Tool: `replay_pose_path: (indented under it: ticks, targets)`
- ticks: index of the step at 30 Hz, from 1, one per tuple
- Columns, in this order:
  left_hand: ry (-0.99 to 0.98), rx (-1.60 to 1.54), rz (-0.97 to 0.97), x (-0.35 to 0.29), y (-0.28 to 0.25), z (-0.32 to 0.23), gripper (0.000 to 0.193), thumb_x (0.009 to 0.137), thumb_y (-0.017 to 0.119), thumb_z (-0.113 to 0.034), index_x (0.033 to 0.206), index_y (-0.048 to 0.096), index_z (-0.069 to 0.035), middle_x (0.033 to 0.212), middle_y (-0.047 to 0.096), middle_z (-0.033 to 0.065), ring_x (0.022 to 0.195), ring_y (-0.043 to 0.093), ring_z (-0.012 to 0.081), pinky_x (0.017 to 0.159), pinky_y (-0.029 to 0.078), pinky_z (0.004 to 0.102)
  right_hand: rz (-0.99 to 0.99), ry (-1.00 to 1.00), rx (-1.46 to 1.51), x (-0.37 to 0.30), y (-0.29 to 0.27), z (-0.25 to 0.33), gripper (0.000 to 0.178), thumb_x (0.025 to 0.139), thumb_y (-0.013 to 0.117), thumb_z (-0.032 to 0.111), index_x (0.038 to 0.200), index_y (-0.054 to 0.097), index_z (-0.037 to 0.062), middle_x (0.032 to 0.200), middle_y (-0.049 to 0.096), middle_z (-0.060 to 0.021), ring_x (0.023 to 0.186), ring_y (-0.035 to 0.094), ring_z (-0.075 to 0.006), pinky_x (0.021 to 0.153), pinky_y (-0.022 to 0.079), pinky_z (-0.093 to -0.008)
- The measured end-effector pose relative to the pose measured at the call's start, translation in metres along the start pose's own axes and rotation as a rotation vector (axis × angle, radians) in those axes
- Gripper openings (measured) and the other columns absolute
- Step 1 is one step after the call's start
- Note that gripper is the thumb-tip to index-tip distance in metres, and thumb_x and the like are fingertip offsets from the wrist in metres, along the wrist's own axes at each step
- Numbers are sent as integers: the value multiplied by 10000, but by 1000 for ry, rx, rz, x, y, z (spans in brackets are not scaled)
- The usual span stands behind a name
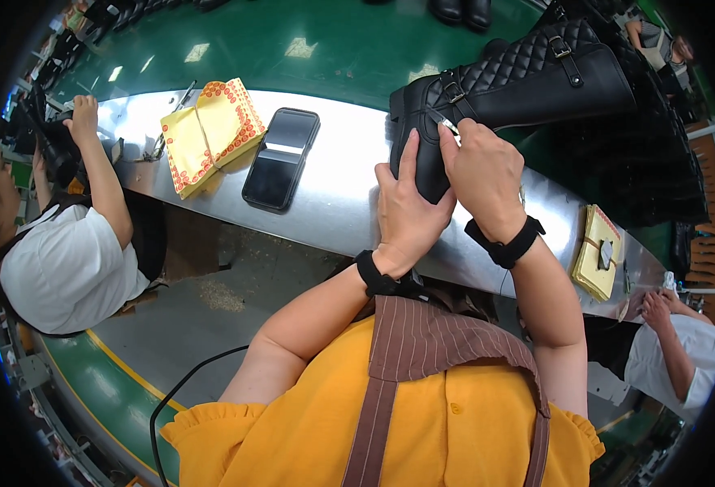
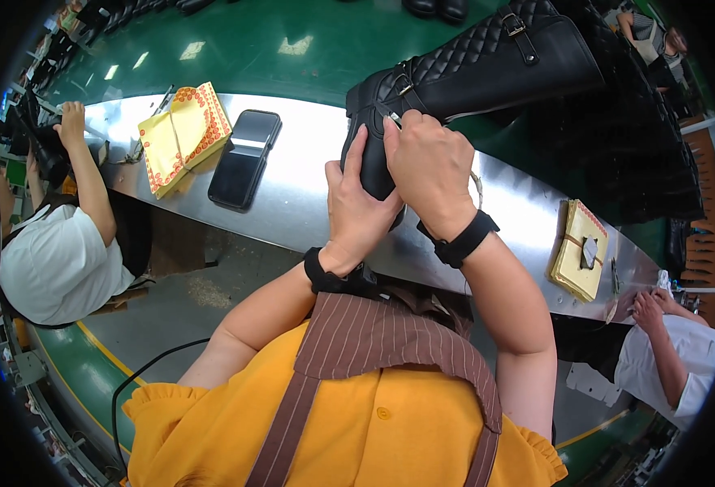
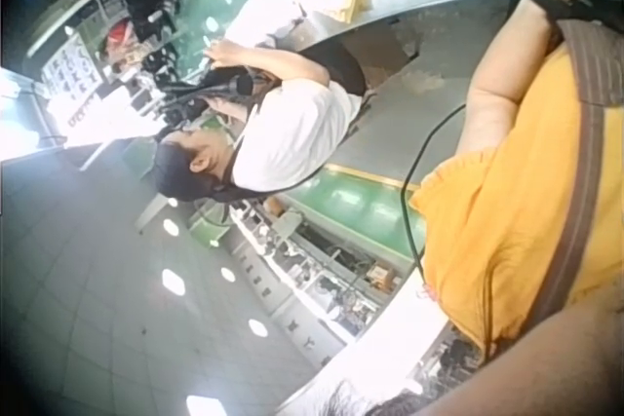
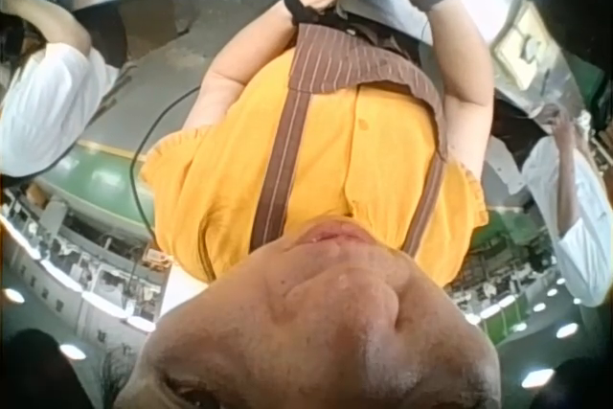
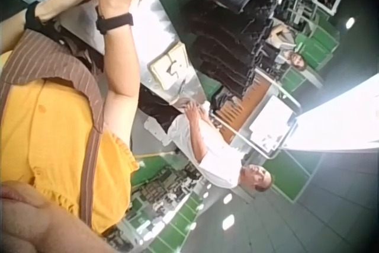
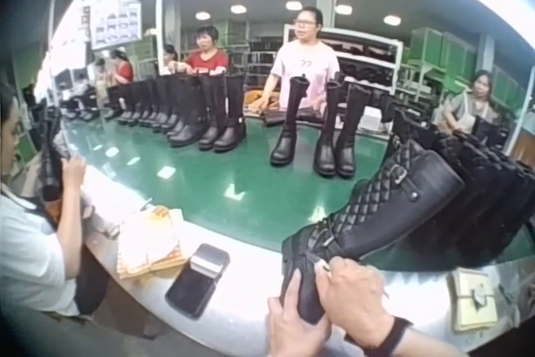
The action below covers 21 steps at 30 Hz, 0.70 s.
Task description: Inspecting and cleaning black leather boots on a factory production line.
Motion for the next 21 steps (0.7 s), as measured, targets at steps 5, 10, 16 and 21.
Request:
replay_pose_path:
  ticks: [5, 10, 16, 21]
  targets:
    - [45, 22, -15, -2, 2, -3, 944, 689, 827, -238, 1483, 327, -140, 1051, 435, 215, 886, 585, 384, 776, 512, 419, 16, 16, -21, -1, 1, 1, 282, 894, 605, 295, 727, 625, 68, 656, 651, -98, 540, 648, -263, 541, 496, -341]
    - [19, -15, 9, 7, -10, 3, 918, 679, 832, -247, 1470, 377, -143, 1020, 458, 186, 903, 582, 364, 801, 511, 418, -103, -39, 223, -2, -25, 4, 277, 876, 648, 244, 671, 559, 81, 604, 569, -72, 536, 575, -269, 529, 433, -355]
    - [-149, -626, 202, 24, -22, 13, 815, 771, 771, -59, 1438, 321, 72, 1247, 568, 159, 1060, 604, 176, 927, 494, 290, -202, 56, 453, -33, -72, -30, 275, 859, 688, 139, 684, 503, 35, 586, 458, -95, 513, 460, -266, 493, 339, -355]
    - [-228, -800, 271, 25, -23, 1, 816, 770, 773, -64, 1439, 320, 57, 1231, 572, 154, 1046, 610, 186, 911, 504, 291, -125, 88, 417, -58, -70, -46, 272, 889, 663, 147, 709, 503, 21, 588, 447, -98, 516, 431, -252, 498, 321, -356]
Point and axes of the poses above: each hand's wrist, its own x-axis towards the middle knuckle, its own y-axis out of the palm, z = x × y, the point moved 8 cm from there along x, towards the middle knuckle
